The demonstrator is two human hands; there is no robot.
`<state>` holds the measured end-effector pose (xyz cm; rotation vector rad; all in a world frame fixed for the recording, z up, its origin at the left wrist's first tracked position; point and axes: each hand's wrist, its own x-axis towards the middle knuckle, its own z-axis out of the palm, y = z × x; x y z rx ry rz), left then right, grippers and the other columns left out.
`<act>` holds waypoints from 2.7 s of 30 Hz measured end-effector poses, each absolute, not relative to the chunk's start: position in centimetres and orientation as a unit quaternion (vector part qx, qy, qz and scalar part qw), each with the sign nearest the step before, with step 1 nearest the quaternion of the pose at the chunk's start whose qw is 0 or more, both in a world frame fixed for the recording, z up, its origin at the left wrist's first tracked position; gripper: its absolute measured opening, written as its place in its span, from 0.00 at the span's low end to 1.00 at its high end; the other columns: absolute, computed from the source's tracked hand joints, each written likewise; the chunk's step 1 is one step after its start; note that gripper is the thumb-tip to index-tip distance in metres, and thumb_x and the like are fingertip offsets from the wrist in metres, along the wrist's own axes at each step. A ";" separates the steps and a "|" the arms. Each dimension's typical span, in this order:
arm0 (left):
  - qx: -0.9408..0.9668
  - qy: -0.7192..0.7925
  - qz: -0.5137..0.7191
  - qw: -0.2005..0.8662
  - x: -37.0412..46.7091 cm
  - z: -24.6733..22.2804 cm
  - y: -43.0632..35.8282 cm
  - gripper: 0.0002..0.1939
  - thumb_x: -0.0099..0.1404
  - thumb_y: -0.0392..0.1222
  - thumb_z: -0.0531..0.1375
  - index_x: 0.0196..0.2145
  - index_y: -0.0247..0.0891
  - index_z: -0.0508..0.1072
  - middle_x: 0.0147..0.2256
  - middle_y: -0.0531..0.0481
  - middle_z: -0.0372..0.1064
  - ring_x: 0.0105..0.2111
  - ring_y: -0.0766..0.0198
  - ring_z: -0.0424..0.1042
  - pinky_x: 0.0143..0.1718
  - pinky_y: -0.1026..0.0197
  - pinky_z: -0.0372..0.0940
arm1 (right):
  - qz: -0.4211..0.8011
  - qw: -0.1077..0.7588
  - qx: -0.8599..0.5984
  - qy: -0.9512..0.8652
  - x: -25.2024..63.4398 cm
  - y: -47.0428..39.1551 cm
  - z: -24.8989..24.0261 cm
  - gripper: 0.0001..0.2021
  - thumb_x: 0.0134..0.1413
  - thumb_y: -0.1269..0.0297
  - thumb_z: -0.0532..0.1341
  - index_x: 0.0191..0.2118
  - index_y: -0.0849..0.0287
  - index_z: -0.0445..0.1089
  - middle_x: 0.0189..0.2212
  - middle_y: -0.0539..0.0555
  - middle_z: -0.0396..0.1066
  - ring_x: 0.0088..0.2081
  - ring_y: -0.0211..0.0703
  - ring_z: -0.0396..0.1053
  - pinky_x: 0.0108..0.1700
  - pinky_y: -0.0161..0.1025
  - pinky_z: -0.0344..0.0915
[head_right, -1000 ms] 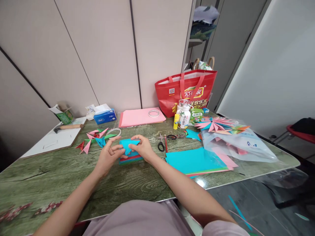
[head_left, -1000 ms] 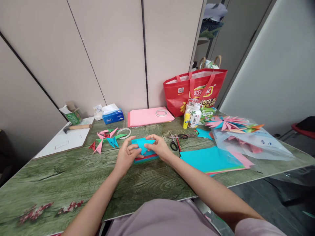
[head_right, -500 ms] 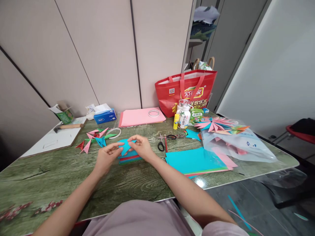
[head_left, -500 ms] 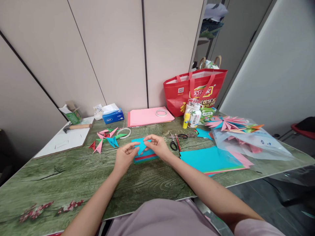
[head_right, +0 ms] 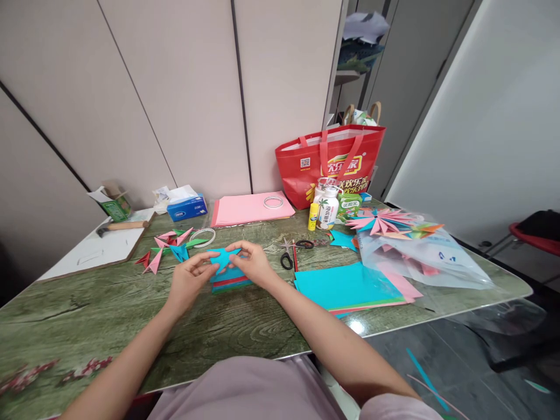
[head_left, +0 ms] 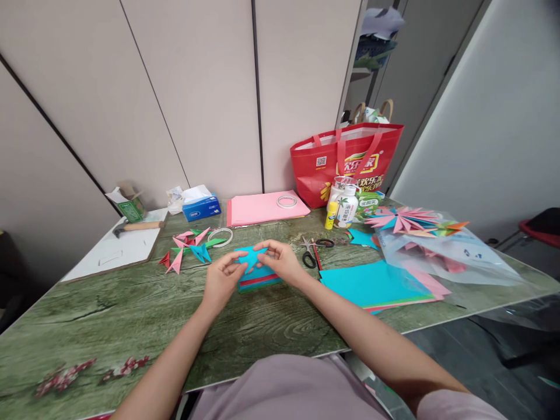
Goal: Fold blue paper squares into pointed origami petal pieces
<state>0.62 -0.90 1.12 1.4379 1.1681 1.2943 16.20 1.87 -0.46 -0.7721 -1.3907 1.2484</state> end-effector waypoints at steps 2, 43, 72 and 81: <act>0.576 0.473 0.516 0.423 0.6 1.0 -0.9 0.15 0.46 0.40 0.63 0.34 0.35 0.72 0.24 0.52 0.73 0.26 0.63 0.73 0.29 0.64 0.67 | 0.523 0.534 -0.318 -0.583 16.2 1.9 -0.5 0.09 0.40 0.67 0.60 0.32 0.61 0.67 0.22 0.47 0.66 0.23 0.34 0.68 0.27 0.32 0.65; 0.596 0.479 0.512 0.392 1.5 1.0 -1.8 0.09 0.48 0.40 0.62 0.30 0.35 0.72 0.21 0.53 0.72 0.22 0.65 0.71 0.24 0.67 0.64 | 0.478 0.543 -0.362 -0.588 16.0 1.4 -0.5 0.10 0.35 0.60 0.64 0.24 0.60 0.65 0.16 0.46 0.64 0.18 0.34 0.63 0.21 0.31 0.59; 0.538 0.459 0.504 0.496 0.8 0.8 -1.0 0.17 0.42 0.41 0.66 0.31 0.31 0.72 0.22 0.48 0.75 0.27 0.55 0.74 0.33 0.57 0.69 | 0.525 0.553 -0.346 -0.547 16.0 2.0 -0.8 0.11 0.33 0.62 0.65 0.24 0.62 0.65 0.18 0.46 0.64 0.18 0.32 0.64 0.21 0.30 0.61; 0.496 0.446 0.501 0.552 -0.7 1.5 0.1 0.18 0.37 0.38 0.69 0.30 0.31 0.75 0.25 0.49 0.74 0.26 0.60 0.73 0.36 0.55 0.69 | 0.320 0.510 -0.253 -0.757 17.1 2.4 -1.1 0.06 0.44 0.69 0.60 0.32 0.60 0.71 0.35 0.55 0.67 0.38 0.40 0.66 0.38 0.36 0.65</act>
